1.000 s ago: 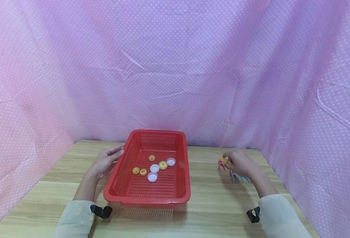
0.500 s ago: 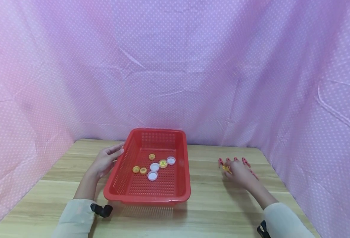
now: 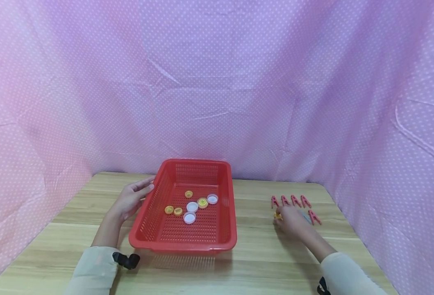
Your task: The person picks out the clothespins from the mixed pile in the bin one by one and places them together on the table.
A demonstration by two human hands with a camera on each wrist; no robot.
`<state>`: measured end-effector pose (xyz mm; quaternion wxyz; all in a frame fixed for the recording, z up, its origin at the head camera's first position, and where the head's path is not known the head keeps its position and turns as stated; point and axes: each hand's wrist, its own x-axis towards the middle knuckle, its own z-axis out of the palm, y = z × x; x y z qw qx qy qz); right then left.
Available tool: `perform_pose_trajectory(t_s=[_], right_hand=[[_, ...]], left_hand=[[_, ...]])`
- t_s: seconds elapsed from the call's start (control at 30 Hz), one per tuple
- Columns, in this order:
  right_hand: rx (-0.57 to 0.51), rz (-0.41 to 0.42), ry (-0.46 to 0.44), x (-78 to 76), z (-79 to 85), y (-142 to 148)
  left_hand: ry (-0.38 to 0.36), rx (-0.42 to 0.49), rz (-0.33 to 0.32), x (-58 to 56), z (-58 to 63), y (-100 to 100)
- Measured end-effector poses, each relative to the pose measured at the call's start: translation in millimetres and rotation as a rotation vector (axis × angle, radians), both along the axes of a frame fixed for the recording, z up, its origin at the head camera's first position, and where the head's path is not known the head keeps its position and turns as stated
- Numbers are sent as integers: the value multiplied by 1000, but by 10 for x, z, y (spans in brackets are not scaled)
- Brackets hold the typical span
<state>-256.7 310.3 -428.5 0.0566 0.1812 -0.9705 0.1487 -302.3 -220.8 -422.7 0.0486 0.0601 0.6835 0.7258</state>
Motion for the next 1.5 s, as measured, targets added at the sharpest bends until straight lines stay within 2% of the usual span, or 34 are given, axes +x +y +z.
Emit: perform_pose_trajectory(t_s=[0.23, 0.5, 1.2, 1.5], right_hand=[[-19, 0, -28, 52, 32, 26], [-28, 58, -29, 52, -8, 71], [3, 5, -12, -29, -2, 54], [-8, 10, -25, -41, 30, 51]], left_hand=[[3, 0, -2, 1, 5, 7], [5, -3, -2, -8, -6, 4], [-1, 0, -1, -13, 4, 7], [-6, 5, 4, -10, 9, 14]])
